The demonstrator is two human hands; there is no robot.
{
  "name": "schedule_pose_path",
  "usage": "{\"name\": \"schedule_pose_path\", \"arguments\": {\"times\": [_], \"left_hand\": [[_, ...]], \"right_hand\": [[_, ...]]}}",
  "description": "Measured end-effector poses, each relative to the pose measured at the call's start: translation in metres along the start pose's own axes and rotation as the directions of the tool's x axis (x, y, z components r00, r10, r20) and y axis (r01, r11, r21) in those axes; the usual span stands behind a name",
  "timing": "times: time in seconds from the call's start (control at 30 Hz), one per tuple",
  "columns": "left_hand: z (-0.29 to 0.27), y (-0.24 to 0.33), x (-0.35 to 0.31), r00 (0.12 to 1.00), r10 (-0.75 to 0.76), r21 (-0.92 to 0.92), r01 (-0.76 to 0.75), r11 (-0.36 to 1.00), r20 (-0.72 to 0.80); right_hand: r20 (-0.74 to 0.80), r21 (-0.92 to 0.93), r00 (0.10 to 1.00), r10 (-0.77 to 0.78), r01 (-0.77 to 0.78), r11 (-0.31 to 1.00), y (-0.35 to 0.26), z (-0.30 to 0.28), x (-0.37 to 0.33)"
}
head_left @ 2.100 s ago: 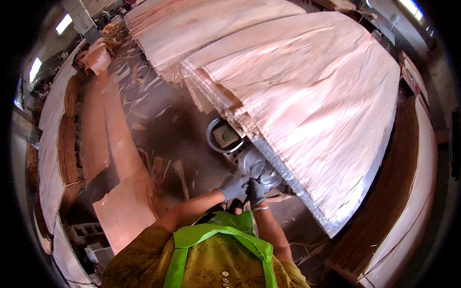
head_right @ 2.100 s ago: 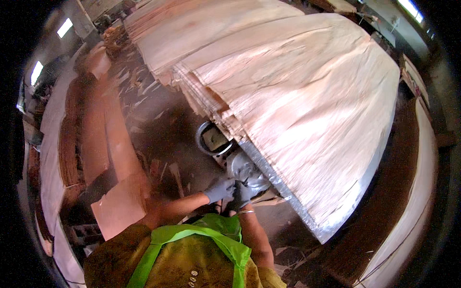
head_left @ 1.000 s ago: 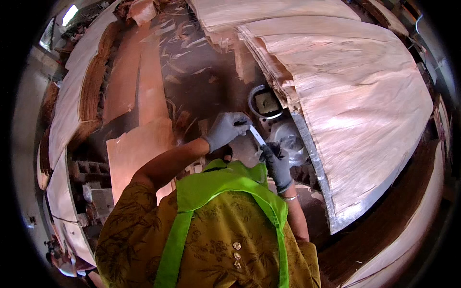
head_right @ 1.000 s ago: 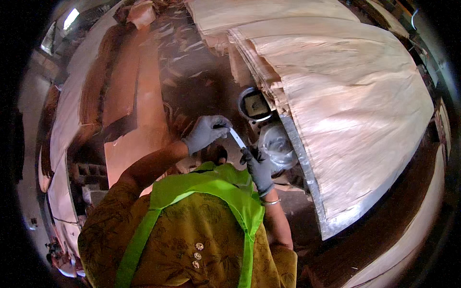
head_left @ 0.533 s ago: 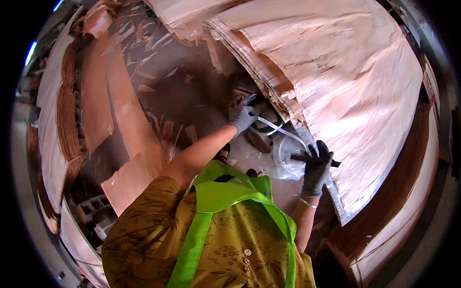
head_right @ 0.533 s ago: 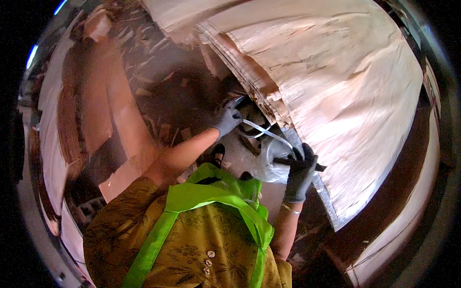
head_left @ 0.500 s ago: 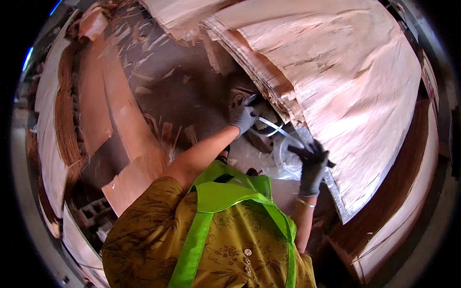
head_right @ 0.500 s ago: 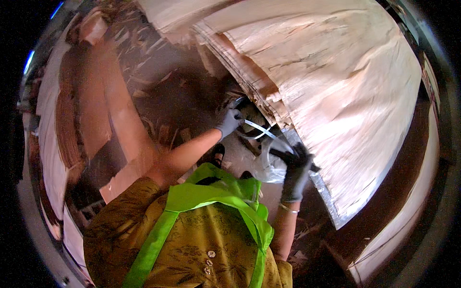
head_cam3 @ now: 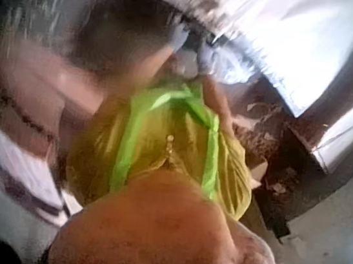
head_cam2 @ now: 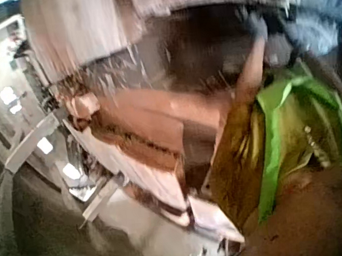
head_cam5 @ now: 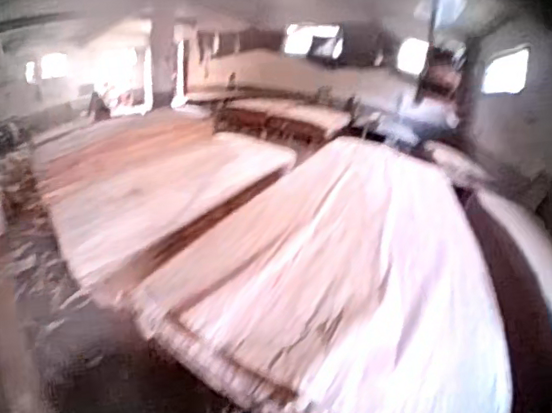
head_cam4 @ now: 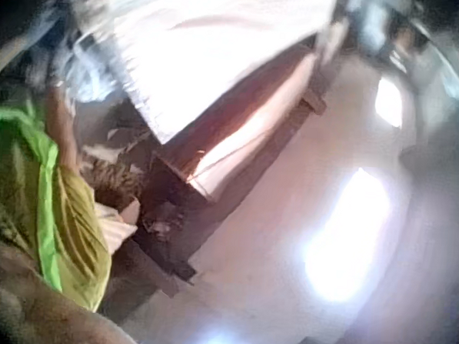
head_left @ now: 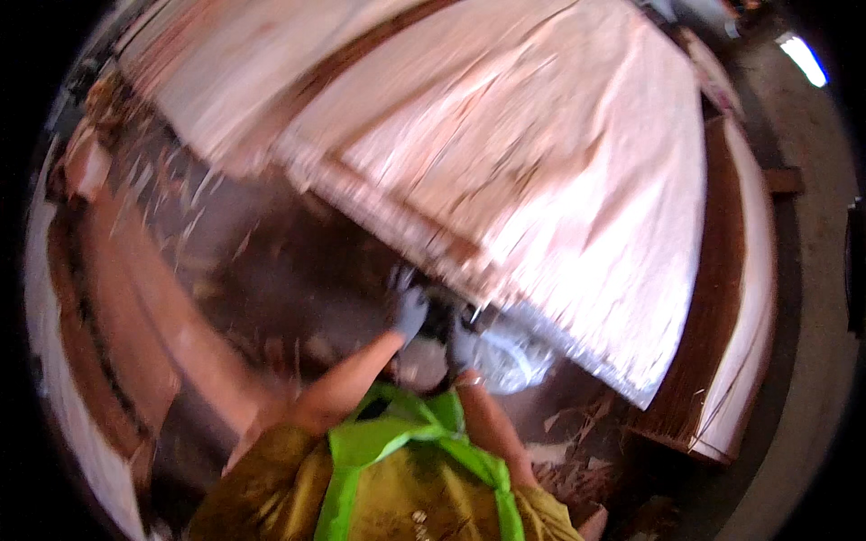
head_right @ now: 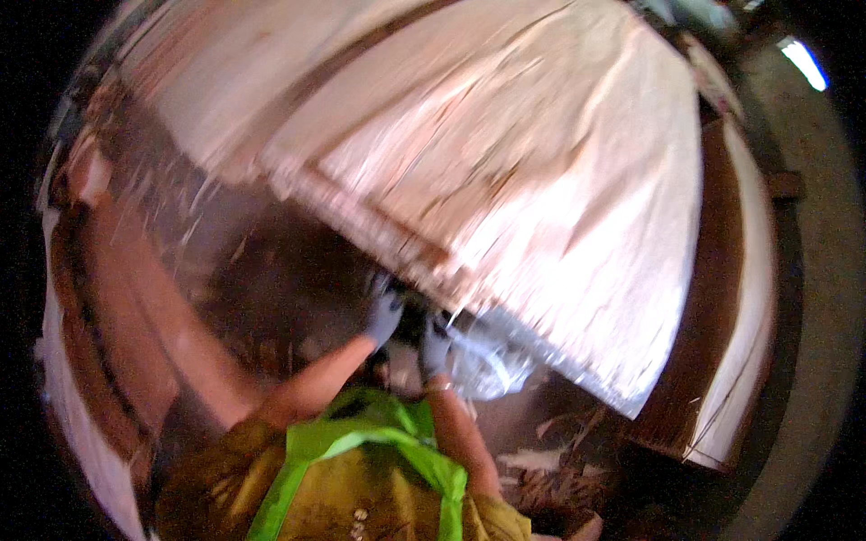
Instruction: The person aligns wood veneer sheets on a table, applies tape across the joints with a handheld tool, and lifts the sheets onto a stack.
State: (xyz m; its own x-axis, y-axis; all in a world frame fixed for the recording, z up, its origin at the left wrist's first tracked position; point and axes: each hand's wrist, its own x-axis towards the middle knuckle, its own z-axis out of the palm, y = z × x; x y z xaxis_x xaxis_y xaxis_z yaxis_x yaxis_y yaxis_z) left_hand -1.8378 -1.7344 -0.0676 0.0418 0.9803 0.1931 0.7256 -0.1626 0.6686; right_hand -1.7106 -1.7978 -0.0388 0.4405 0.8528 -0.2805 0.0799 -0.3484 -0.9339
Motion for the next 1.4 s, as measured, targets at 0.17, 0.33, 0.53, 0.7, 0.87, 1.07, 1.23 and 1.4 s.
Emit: {"name": "schedule_pose_path", "arguments": {"times": [0.17, 0.33, 0.53, 0.7, 0.87, 1.07, 1.23, 1.4], "left_hand": [[-0.137, -0.046, -0.008, 0.951, -0.297, -0.151, 0.306, 0.94, 0.081], [-0.344, -0.272, -0.089, 0.699, -0.601, 0.401, 0.715, 0.574, -0.387], [-0.399, -0.275, -0.153, 0.456, -0.79, 0.41, 0.866, 0.286, -0.411], [-0.347, -0.199, -0.167, 0.718, -0.666, 0.358, 0.688, 0.632, -0.205], [-0.189, 0.014, -0.159, 0.884, -0.214, -0.078, 0.269, 0.96, 0.415], [-0.074, 0.35, -0.192, 0.799, 0.319, -0.284, -0.194, 0.939, 0.51], [0.022, 0.484, -0.239, 0.604, 0.46, -0.41, -0.23, 0.883, 0.651], [0.124, 0.522, -0.253, 0.554, 0.669, -0.561, -0.384, 0.733, 0.495]], "right_hand": [[0.137, 0.202, 0.991, 0.003, -0.031, 0.979, -0.011, -0.007, -0.005], [0.094, 0.159, 0.994, -0.054, 0.039, 0.987, 0.04, 0.001, 0.016], [0.058, 0.108, 0.996, 0.067, -0.073, 0.991, 0.06, 0.01, 0.02], [0.127, 0.105, 0.99, -0.058, 0.045, 0.993, 0.023, -0.009, -0.022], [0.449, 0.261, 0.776, -0.444, 0.361, 0.895, -0.025, -0.112, -0.09], [0.651, 0.054, 0.759, -0.017, -0.024, 0.998, -0.065, -0.353, -0.159], [0.267, 0.263, 0.96, -0.079, 0.006, 0.965, -0.011, -0.527, -0.217], [-0.236, 0.231, 0.965, 0.111, -0.055, 0.971, 0.036, -0.642, -0.254]]}}
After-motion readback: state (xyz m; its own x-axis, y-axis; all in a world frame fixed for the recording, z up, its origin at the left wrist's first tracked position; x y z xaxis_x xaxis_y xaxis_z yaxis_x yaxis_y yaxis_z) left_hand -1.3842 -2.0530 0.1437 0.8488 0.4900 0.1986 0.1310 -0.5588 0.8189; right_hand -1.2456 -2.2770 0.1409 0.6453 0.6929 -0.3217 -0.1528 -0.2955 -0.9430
